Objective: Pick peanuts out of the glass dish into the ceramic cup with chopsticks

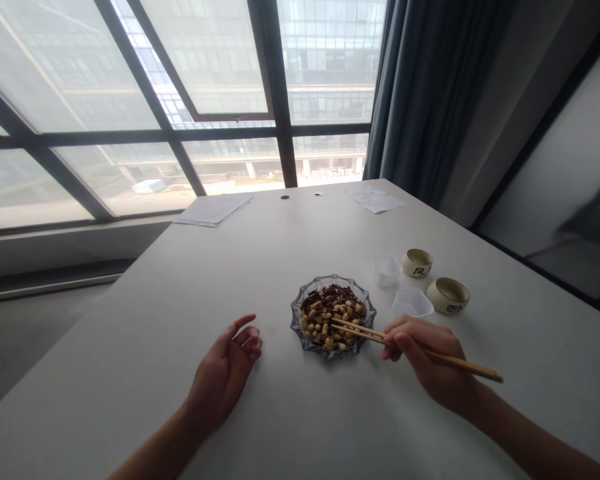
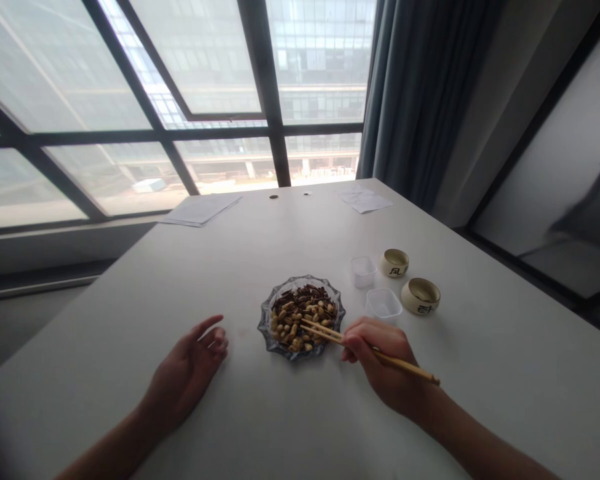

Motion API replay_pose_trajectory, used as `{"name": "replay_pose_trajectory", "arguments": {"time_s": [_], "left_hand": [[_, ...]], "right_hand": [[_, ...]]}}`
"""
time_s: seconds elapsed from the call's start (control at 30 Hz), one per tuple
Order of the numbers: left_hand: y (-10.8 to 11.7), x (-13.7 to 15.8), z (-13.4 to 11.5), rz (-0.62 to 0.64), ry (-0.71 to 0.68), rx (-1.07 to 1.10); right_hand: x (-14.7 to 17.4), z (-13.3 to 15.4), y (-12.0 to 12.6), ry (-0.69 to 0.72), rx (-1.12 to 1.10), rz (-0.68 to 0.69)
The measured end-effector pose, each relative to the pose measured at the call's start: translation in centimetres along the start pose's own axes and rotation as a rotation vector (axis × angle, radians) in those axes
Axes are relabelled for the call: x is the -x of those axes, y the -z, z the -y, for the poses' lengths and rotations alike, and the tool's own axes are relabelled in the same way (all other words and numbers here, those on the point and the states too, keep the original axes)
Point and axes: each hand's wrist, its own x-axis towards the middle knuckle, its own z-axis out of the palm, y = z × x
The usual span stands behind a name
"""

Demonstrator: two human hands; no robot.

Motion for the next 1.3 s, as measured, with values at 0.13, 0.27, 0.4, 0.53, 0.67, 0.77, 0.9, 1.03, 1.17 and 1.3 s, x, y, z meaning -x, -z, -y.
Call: {"name": "replay_pose_trajectory", "arguments": {"time_s": [0.13,0.27,0.4,0.53,0.67,0.77,0.9,1.03,1.17,1.3], "left_hand": [[0.2,-0.1,0.1,0.013,-0.004,0.006],[0.3,-0.2,0.2,0.025,-0.001,0.008],[0.3,-0.2,0.2,0.029,0.005,0.008],[0.3,-0.1,0.2,0.031,0.0,0.009],[0.4,-0.1,0.2,0.033,-0.009,0.014],[0.4,-0.1,0.2,0.034,-0.012,0.015],[0.2,-0.1,0.1,0.032,-0.013,0.015],[0.0,-0.1,0.1,0.03,-0.015,0.019],[0.0,0.0,0.1,0.025,-0.018,0.019],[0.0,0.0,0.1,0.025,-0.018,0.019]], "right_hand": [[0.0,0.0,-0.5,0.012,0.036,0.065],[-0.1,-0.1,-0.8,0.001,0.053,0.08],[0.0,-0.4,-0.8,-0.009,0.049,0.085],[0.4,-0.7,-1.2,0.016,-0.002,0.03],[0.7,-0.7,-1.6,0.002,-0.02,-0.054],[0.7,-0.6,-1.5,-0.033,-0.042,-0.115],[0.5,-0.3,-0.8,-0.076,-0.071,-0.165],[0.2,0.5,-0.2,-0.099,-0.036,-0.168],[0.1,1.1,-0.2,-0.133,0.057,-0.072],[0.0,1.1,-0.8,-0.153,0.075,-0.019]]}}
